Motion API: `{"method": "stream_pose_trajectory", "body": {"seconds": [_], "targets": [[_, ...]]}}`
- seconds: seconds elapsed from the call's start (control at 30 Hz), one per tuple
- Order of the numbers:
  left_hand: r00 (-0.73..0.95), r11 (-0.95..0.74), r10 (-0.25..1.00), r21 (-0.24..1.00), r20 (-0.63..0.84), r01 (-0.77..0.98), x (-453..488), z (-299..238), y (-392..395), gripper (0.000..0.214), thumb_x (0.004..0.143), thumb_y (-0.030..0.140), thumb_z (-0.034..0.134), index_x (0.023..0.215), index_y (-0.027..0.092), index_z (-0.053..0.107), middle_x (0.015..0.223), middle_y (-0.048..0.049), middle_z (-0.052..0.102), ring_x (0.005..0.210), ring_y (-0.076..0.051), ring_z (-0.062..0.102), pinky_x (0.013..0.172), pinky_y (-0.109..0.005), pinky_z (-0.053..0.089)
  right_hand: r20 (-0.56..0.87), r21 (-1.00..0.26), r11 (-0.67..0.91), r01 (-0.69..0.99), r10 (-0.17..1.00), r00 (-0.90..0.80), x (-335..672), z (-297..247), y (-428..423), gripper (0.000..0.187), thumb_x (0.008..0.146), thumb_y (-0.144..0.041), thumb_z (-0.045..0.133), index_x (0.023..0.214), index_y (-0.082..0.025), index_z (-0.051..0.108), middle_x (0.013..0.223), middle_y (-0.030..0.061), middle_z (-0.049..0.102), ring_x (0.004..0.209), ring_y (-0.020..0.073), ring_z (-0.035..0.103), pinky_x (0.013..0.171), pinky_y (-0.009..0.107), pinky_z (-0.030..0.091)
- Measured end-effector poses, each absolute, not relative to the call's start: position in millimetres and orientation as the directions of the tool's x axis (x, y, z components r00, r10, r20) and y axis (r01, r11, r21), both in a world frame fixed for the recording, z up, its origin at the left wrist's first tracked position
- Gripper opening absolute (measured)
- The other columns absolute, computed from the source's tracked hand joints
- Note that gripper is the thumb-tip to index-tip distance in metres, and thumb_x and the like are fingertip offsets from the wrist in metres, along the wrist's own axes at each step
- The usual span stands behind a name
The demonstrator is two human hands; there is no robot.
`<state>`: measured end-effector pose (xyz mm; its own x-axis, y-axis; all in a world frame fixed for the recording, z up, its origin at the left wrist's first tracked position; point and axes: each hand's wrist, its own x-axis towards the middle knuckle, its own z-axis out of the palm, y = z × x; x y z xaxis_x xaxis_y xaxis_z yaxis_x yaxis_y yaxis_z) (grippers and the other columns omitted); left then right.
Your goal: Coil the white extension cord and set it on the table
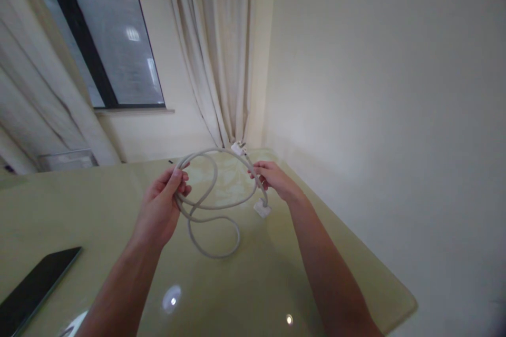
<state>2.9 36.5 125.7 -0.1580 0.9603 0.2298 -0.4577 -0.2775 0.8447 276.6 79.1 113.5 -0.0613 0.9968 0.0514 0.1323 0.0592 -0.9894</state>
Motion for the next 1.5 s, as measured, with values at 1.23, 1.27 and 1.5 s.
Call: {"method": "stream_pose_trajectory", "body": {"seconds": [1.23,1.27,1.5], "targets": [[0.113,-0.511,0.86,0.839,0.498,0.188,19,134,11,0.037,0.084,0.049,0.074,0.108,0.022,0.077,0.079,-0.0041,0.07,0.066,-0.016,0.056,0.057,-0.024,0.042,0.614,-0.683,0.696,0.219,0.711,-0.343,213,146,28,0.022,0.097,-0.041,0.063,0.105,-0.023,0.074,0.091,0.0005,0.072,0.086,0.0159,0.065,0.079,0.026,0.047],[0.121,-0.5,0.866,0.845,0.485,0.189,17,133,14,0.037,0.082,0.049,0.076,0.108,0.022,0.077,0.079,-0.0039,0.07,0.068,-0.017,0.058,0.059,-0.024,0.044,0.602,-0.712,0.67,0.209,0.736,-0.308,213,144,31,0.023,0.098,-0.041,0.062,0.096,-0.022,0.074,0.081,-0.0012,0.068,0.077,0.0142,0.061,0.073,0.025,0.045],[0.129,-0.515,0.854,0.785,0.504,0.345,6,108,43,0.033,0.089,0.054,0.065,0.085,0.022,0.074,0.08,-0.0056,0.072,0.076,-0.021,0.064,0.069,-0.028,0.048,0.51,-0.856,0.514,-0.048,0.856,0.083,225,132,56,0.027,0.084,-0.048,0.075,0.091,-0.022,0.078,0.078,-0.0001,0.066,0.072,0.0131,0.058,0.067,0.024,0.046]]}}
